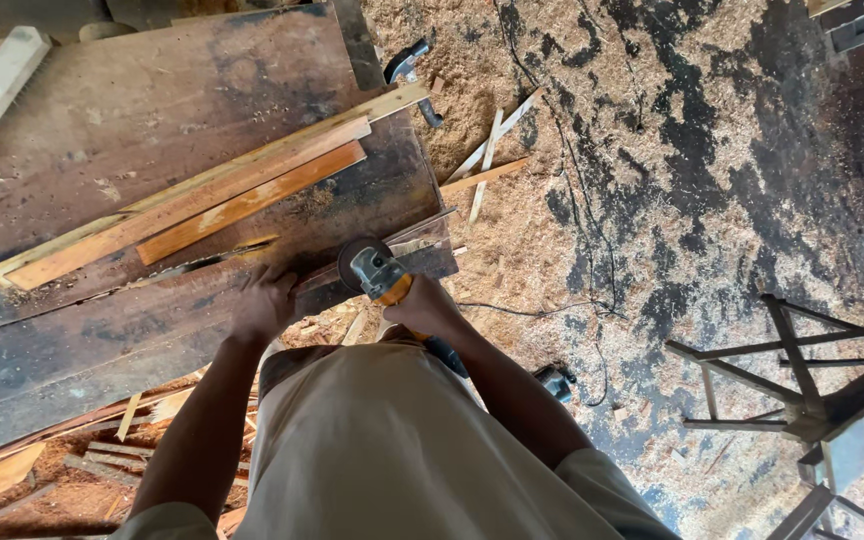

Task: The person uses an angle grinder to sand and smooth thin wooden strips on a wooden workbench covered in sawdust.

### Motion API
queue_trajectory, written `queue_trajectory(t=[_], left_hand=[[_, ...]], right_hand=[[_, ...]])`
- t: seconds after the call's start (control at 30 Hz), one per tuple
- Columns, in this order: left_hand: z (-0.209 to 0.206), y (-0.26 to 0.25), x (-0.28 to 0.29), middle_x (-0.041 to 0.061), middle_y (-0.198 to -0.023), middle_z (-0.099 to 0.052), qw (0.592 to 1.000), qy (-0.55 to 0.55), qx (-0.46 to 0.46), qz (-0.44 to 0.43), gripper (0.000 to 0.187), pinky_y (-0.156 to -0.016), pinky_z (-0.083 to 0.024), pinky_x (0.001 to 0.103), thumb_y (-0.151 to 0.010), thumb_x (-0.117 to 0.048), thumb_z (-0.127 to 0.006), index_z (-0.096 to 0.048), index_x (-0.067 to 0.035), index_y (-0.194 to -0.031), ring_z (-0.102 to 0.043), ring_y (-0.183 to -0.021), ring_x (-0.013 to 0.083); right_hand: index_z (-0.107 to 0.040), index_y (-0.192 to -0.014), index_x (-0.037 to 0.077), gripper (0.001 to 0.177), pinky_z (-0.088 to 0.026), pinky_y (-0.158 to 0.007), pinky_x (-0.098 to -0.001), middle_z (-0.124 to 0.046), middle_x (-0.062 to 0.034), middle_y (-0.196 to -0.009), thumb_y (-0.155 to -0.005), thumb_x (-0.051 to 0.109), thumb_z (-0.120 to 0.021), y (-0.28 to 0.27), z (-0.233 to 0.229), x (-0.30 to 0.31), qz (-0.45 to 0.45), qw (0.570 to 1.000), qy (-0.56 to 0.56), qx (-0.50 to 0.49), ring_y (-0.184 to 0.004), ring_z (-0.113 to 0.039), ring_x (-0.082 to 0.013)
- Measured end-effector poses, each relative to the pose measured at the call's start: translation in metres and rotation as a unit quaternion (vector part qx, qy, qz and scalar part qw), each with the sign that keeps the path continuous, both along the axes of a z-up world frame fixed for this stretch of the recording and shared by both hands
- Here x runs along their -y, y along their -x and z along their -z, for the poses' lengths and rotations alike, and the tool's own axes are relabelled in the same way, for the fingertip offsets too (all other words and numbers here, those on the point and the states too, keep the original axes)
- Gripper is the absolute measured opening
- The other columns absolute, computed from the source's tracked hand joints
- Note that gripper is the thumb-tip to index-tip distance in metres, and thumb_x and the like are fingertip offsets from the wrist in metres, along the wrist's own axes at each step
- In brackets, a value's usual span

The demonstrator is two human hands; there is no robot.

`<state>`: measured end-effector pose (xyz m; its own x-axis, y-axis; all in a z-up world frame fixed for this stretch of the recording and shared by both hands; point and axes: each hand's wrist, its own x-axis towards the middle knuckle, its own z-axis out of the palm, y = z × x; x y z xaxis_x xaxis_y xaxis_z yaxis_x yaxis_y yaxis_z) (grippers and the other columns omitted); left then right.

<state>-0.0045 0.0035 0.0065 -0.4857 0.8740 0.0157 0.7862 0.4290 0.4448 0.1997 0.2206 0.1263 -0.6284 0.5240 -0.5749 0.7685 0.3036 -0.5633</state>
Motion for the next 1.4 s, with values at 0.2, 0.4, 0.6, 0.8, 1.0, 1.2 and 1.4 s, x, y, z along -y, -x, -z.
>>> queue_trajectory(t=[0.2,0.4,0.6,0.8,1.0,1.2,1.4], left_hand=[[0.006,-0.002,0.005,0.01,-0.125,-0.068,1.0,-0.016,0.015,-0.011,0.026,-0.108,-0.048,0.051,-0.086,-0.02,-0.068,-0.075,-0.011,-0.11,-0.058,-0.128,0.0324],[0.008,-0.001,0.006,0.01,-0.113,-0.069,1.0,-0.002,0.021,-0.002,0.021,-0.108,-0.049,0.048,-0.09,-0.017,-0.065,-0.075,-0.012,-0.107,-0.062,-0.124,0.0303],[0.013,0.0,0.01,0.009,-0.117,-0.07,0.999,0.039,0.011,-0.002,0.019,-0.108,-0.048,0.051,-0.097,-0.019,-0.061,-0.075,-0.012,-0.108,-0.062,-0.123,0.0282],[-0.005,-0.006,-0.002,0.014,-0.134,-0.066,0.999,0.019,-0.038,-0.03,0.062,-0.102,-0.045,0.055,-0.078,-0.041,-0.068,-0.063,-0.013,-0.133,-0.058,-0.122,0.0409],[-0.035,-0.032,-0.113,0.022,-0.143,-0.057,0.99,0.124,0.029,0.059,0.069,-0.104,-0.047,0.06,-0.094,-0.052,-0.062,-0.046,-0.015,-0.151,-0.058,-0.123,0.0481],[-0.056,-0.04,-0.169,0.023,-0.116,-0.069,0.985,0.107,0.134,-0.016,0.04,-0.068,-0.063,0.043,-0.097,-0.023,-0.062,-0.058,-0.007,-0.134,-0.073,-0.084,0.0314],[-0.066,-0.003,-0.123,0.014,-0.084,-0.075,0.886,-0.174,0.206,-0.377,0.019,-0.061,-0.06,0.039,-0.099,-0.018,-0.072,-0.072,0.001,-0.101,-0.072,-0.068,0.0213]], right_hand=[[-0.07,-0.101,0.003,0.042,-0.061,-0.068,-0.0356,-0.076,-0.0117,-0.089,-0.067,0.024,-0.084,-0.012,0.019,-0.024,0.061,0.997,0.03,0.04,-0.075,-0.074,-0.0205],[-0.065,-0.109,0.005,0.05,-0.063,-0.066,-0.0366,-0.074,-0.0095,-0.092,-0.068,0.021,-0.088,-0.05,0.045,-0.092,0.173,0.984,0.023,0.034,-0.074,-0.072,-0.019],[-0.062,-0.114,-0.002,0.053,-0.065,-0.065,-0.0381,-0.073,-0.0126,-0.091,-0.069,0.016,-0.085,-0.098,0.053,-0.178,0.375,0.926,0.017,0.034,-0.07,-0.072,-0.0237],[-0.072,-0.095,-0.001,0.027,-0.055,-0.054,-0.0384,-0.071,-0.011,-0.078,-0.075,0.015,-0.084,-0.176,0.069,-0.173,0.453,0.883,0.078,-0.094,-0.062,-0.069,-0.0227],[-0.073,-0.095,-0.003,0.029,-0.057,-0.053,-0.0394,-0.071,-0.012,-0.074,-0.072,0.009,-0.084,-0.19,0.064,-0.138,0.48,0.864,0.122,-0.095,-0.059,-0.07,-0.0259],[-0.073,-0.093,-0.005,0.028,-0.056,-0.053,-0.0389,-0.072,-0.0133,-0.074,-0.071,0.009,-0.085,-0.184,0.055,-0.129,0.45,0.879,0.118,-0.106,-0.059,-0.071,-0.0257],[-0.074,-0.094,-0.004,0.031,-0.055,-0.054,-0.0386,-0.073,-0.0127,-0.075,-0.07,0.012,-0.086,-0.17,0.045,-0.123,0.436,0.884,0.114,-0.127,-0.06,-0.07,-0.0246]])
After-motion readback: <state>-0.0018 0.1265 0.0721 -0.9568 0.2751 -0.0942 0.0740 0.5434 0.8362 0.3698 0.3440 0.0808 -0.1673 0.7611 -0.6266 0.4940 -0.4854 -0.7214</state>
